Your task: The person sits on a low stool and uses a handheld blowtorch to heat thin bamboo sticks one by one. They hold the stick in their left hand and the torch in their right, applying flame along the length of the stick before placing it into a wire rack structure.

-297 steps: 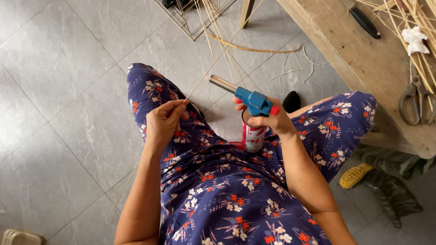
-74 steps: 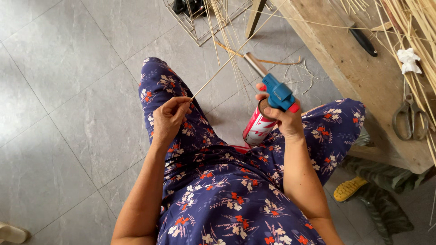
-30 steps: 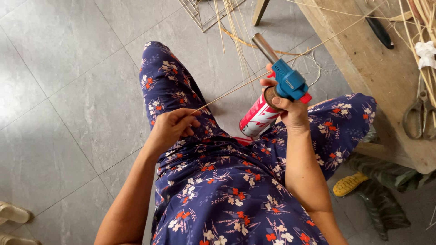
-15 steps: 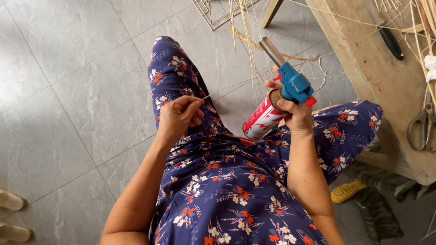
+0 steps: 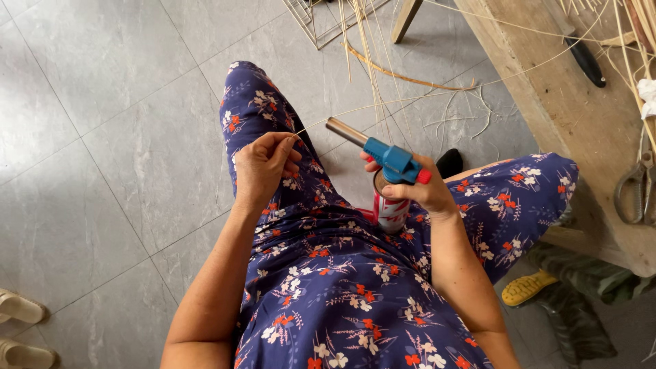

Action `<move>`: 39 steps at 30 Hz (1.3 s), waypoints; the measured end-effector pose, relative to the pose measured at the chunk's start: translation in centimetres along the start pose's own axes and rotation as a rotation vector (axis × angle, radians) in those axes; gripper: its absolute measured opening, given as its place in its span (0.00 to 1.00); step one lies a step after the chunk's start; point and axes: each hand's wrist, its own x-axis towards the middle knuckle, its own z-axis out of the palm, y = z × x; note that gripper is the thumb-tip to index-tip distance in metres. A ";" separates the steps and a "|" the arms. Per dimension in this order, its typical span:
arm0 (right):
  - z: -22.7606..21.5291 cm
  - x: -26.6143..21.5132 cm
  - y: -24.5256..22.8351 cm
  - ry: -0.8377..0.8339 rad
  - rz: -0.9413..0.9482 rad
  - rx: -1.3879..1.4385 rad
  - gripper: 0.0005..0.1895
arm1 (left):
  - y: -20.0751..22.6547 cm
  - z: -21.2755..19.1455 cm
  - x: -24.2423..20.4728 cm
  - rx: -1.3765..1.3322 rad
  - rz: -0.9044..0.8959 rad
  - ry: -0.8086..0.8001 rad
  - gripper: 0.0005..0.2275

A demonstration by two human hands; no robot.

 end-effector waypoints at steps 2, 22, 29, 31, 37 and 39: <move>-0.6 -0.2 -0.1 0.054 -0.021 0.016 0.32 | 0.3 -0.2 0.1 -0.028 -0.025 0.010 0.08; -4.2 -0.1 1.1 0.417 -0.168 0.268 0.31 | -3.1 -6.8 -1.8 -0.137 -0.084 0.044 0.10; -4.2 0.1 0.9 0.410 -0.145 0.332 0.32 | -4.0 -7.9 -3.1 -0.210 -0.102 0.010 0.11; -3.7 -0.1 0.9 0.310 -0.099 0.258 0.32 | -4.1 -7.4 -3.3 -0.228 -0.117 0.006 0.11; -1.2 0.2 0.7 0.012 -0.007 0.055 0.32 | -3.3 -5.9 -3.2 -0.223 -0.140 0.010 0.11; -0.8 0.5 0.7 -0.053 -0.002 -0.003 0.31 | -3.1 -5.6 -3.1 -0.230 -0.137 0.006 0.12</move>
